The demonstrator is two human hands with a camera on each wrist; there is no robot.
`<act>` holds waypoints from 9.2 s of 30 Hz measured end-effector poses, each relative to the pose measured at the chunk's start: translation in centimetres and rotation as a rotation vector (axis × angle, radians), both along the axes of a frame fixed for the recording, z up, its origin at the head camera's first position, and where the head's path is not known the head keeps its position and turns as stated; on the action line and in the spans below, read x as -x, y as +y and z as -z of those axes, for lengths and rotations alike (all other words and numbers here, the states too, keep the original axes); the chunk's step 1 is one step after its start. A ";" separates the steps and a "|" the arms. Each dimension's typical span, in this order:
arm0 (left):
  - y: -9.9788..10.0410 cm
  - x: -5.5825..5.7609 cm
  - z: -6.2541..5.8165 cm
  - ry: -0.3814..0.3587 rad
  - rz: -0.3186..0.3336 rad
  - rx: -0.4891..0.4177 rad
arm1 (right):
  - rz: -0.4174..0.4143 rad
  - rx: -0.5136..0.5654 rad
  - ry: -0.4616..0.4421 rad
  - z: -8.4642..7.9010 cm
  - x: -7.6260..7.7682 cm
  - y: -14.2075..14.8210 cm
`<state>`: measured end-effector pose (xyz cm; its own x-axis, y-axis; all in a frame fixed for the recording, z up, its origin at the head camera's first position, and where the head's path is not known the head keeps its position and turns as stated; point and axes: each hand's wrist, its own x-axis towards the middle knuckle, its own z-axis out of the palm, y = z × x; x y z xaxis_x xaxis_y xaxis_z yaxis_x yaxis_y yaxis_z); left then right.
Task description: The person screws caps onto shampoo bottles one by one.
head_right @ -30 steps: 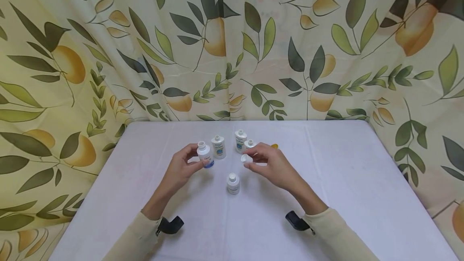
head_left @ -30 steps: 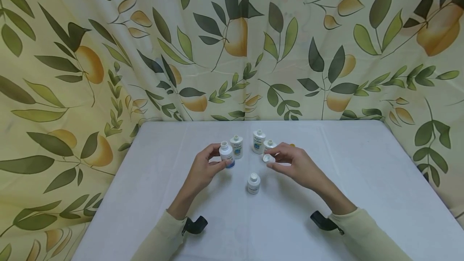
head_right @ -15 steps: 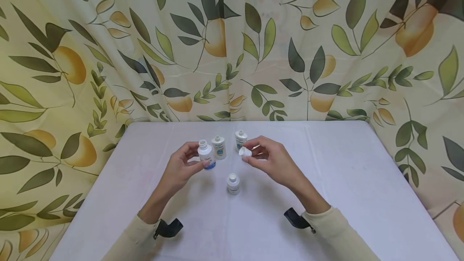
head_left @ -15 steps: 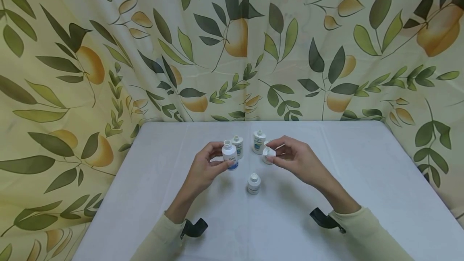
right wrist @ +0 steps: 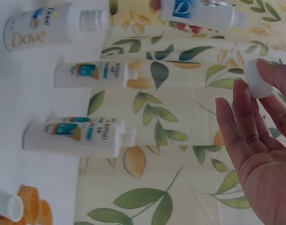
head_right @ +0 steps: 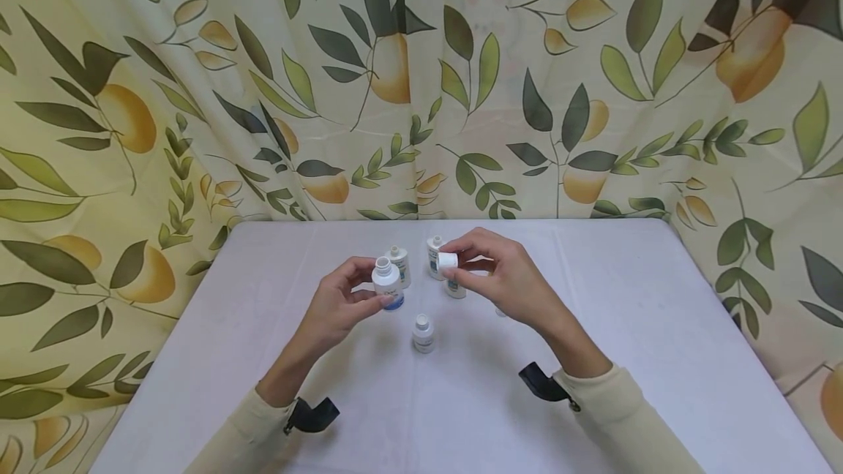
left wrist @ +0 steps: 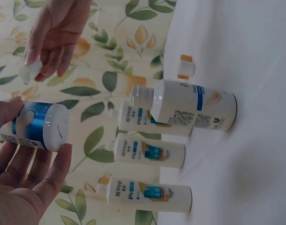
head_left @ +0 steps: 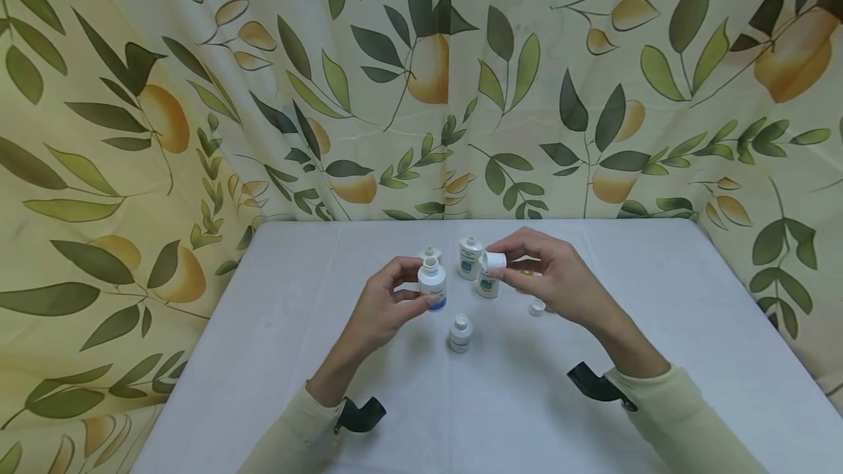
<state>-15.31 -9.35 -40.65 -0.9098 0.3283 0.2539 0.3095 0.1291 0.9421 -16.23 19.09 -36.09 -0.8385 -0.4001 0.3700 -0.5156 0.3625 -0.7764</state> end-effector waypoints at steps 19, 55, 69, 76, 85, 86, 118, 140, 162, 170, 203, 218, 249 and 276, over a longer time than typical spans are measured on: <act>1.6 0.2 -0.7 0.050 0.037 -0.032 | -0.083 0.030 0.056 -3.0 1.0 -1.6; 2.8 0.0 -0.7 0.096 0.058 -0.039 | -0.173 -0.024 0.037 -3.3 1.4 -3.1; 2.7 -0.3 -0.5 0.111 0.089 -0.015 | -0.163 -0.052 0.036 -2.9 1.2 -3.3; 2.9 -0.4 -0.5 0.130 0.098 -0.026 | -0.119 -0.039 0.083 -2.3 1.3 -3.8; 3.3 -0.4 -0.3 0.137 0.104 -0.046 | -0.097 -0.016 0.129 -1.9 1.1 -4.6; 3.3 -0.4 -0.3 0.135 0.100 -0.044 | -0.096 -0.016 0.127 -1.8 1.1 -4.7; 2.1 -0.3 -0.1 0.073 0.063 -0.016 | -0.062 0.004 0.137 -1.4 1.1 -3.3; 2.5 -0.4 0.1 0.085 0.086 -0.040 | -0.087 0.026 0.101 -1.1 1.2 -4.3; 3.0 -0.5 0.4 0.113 0.083 -0.027 | -0.099 0.017 0.080 -1.0 0.8 -5.0; 2.6 -0.5 0.2 0.100 0.086 -0.040 | -0.091 0.002 0.074 -0.8 0.8 -4.5; 2.1 -0.4 0.4 0.088 0.077 -0.035 | -0.068 0.012 0.052 -0.6 0.9 -3.9; 2.5 -0.6 0.3 0.103 0.098 -0.071 | -0.104 0.043 0.047 -0.5 1.0 -4.4; 1.8 -0.3 0.0 0.075 0.129 -0.038 | -0.218 0.007 -0.077 -0.8 1.2 -3.4; 2.8 -0.5 0.6 0.131 0.095 -0.075 | -0.160 0.034 -0.103 -0.8 1.0 -3.9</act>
